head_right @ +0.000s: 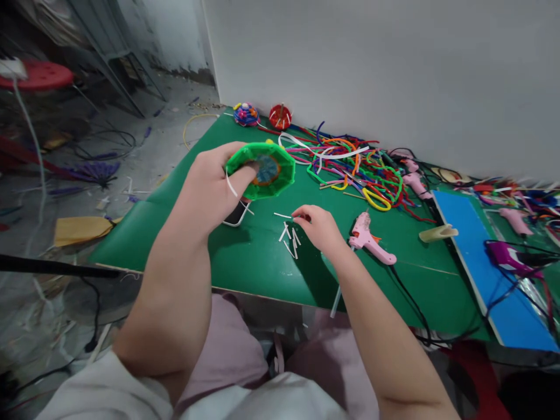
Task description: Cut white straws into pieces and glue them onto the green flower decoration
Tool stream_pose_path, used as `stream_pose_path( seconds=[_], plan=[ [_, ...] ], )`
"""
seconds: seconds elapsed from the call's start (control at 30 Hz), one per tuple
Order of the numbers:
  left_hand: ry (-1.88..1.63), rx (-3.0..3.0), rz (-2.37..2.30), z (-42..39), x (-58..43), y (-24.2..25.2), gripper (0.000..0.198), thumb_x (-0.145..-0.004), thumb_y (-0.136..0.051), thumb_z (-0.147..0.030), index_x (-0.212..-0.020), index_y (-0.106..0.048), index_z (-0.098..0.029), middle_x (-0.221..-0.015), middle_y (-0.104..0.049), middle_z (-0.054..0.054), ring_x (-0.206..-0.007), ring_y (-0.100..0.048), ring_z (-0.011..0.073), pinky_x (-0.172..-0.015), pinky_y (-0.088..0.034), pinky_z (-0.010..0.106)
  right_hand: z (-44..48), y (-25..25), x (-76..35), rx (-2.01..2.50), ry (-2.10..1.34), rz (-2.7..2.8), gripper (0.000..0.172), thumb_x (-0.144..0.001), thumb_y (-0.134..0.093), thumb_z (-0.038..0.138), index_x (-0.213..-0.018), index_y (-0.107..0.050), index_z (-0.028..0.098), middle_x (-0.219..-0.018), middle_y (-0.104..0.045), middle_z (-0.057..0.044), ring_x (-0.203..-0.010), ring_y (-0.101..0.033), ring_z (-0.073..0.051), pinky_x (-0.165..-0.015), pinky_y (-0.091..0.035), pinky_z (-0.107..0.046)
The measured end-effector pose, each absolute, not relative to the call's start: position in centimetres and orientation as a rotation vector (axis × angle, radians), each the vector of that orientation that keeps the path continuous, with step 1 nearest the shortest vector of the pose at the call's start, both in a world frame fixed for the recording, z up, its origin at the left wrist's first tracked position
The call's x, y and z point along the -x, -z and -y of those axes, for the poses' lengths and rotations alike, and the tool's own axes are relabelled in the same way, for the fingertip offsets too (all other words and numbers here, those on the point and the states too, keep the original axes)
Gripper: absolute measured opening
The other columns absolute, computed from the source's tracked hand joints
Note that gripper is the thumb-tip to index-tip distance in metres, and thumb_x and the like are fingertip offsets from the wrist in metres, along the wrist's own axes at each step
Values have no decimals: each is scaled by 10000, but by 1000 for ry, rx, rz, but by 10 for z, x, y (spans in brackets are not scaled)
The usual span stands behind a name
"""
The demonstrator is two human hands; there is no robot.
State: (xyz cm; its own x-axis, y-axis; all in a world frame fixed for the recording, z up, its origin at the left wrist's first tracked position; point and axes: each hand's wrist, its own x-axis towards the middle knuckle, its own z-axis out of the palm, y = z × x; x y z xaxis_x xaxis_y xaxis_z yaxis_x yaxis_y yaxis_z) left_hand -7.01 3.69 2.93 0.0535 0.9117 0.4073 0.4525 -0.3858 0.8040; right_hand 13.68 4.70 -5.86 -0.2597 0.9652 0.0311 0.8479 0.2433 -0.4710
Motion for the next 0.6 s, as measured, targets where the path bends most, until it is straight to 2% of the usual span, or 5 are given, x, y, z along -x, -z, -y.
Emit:
stream_pose_path(
  seconds=[0.13, 0.23, 0.33, 0.47, 0.6],
  plan=[
    [-1259, -1906, -1378, -38, 67, -24, 173, -810, -496, -186, -887, -649, -209, -707, -593, -27, -656, -530, 108, -638, -432, 240, -38, 63, -149, 1571, -493, 2263, 128, -807, -584, 212, -892, -677, 190, -804, -660, -32, -746, -589, -162, -688, -453, -289],
    [-1229, -1911, -1389, -40, 64, -19, 212, -807, -495, -193, -940, -659, -217, -733, -615, -22, -677, -540, 114, -638, -432, 241, -31, 69, -147, 1395, -334, 2461, 189, -835, -563, 219, -984, -672, 178, -910, -671, -67, -865, -576, -193, -768, -457, -317],
    [-1214, -1881, -1384, -41, 63, -17, 231, -817, -483, -207, -966, -659, -218, -763, -630, -14, -707, -558, 124, -673, -447, 252, -27, 71, -136, 1176, -139, 2674, 233, -867, -515, 213, -1044, -660, 170, -969, -670, -89, -901, -552, -208, -780, -449, -326],
    [-1189, -1894, -1406, -43, 61, -15, 232, -811, -486, -215, -952, -671, -227, -778, -649, -10, -694, -558, 128, -672, -452, 258, -25, 67, -125, 959, -3, 2901, 226, -880, -470, 147, -984, -670, 145, -920, -676, -111, -890, -549, -209, -765, -428, -333],
    [-1159, -1896, -1432, -45, 58, -13, 239, -799, -498, -206, -953, -678, -232, -788, -662, -11, -684, -565, 130, -684, -456, 266, -29, 66, -126, 904, -49, 2952, 228, -881, -454, 116, -950, -670, 143, -886, -669, -121, -883, -551, -198, -744, -413, -319]
  ],
)
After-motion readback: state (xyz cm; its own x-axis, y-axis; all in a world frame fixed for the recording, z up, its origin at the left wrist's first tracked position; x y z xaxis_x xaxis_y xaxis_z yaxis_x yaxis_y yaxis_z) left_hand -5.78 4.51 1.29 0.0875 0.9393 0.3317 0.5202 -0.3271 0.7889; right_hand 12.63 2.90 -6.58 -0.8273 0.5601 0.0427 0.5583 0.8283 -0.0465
